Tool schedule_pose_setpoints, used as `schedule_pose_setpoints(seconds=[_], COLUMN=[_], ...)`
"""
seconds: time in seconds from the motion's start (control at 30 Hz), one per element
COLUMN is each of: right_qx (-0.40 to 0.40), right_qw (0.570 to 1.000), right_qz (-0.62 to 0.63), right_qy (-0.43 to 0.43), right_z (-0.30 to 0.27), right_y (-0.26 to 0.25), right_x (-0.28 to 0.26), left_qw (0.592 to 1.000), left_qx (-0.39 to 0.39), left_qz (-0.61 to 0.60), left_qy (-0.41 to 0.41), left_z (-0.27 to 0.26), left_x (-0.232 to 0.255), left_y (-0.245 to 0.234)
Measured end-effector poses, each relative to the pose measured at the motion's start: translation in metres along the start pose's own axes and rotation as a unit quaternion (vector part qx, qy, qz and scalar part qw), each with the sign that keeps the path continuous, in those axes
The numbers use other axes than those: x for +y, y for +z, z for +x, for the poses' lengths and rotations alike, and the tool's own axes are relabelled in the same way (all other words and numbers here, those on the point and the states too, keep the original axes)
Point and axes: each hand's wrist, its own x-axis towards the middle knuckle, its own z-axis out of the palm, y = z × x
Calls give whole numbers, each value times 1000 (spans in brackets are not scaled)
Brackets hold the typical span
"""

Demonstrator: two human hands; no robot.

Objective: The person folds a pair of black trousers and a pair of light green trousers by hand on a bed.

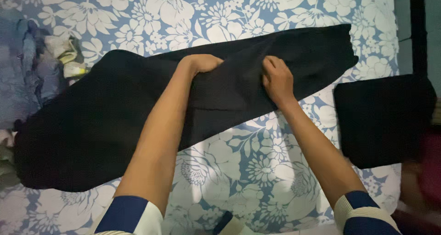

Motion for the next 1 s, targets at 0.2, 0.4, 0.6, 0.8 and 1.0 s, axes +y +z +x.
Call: schedule_pose_setpoints(seconds=[0.2,0.4,0.6,0.8,1.0], right_qx=[-32,-97,-366,-165,-125], right_qw=[998,993,930,962,870], right_qz=[45,73,19,106,73], right_qy=[-10,11,19,189,472], right_z=[5,1,-5,-10,-14], right_y=[-16,-82,-145,-123,-63], right_x=[-3,6,-6,20,73], left_qw=[999,957,943,939,951], left_qx=[16,253,305,272,179], left_qz=[11,-88,38,205,224], left_qy=[45,113,124,-41,116], left_z=[-4,8,-10,18,51], left_x=[21,15,53,68,107], left_y=[9,-18,-14,-2,47])
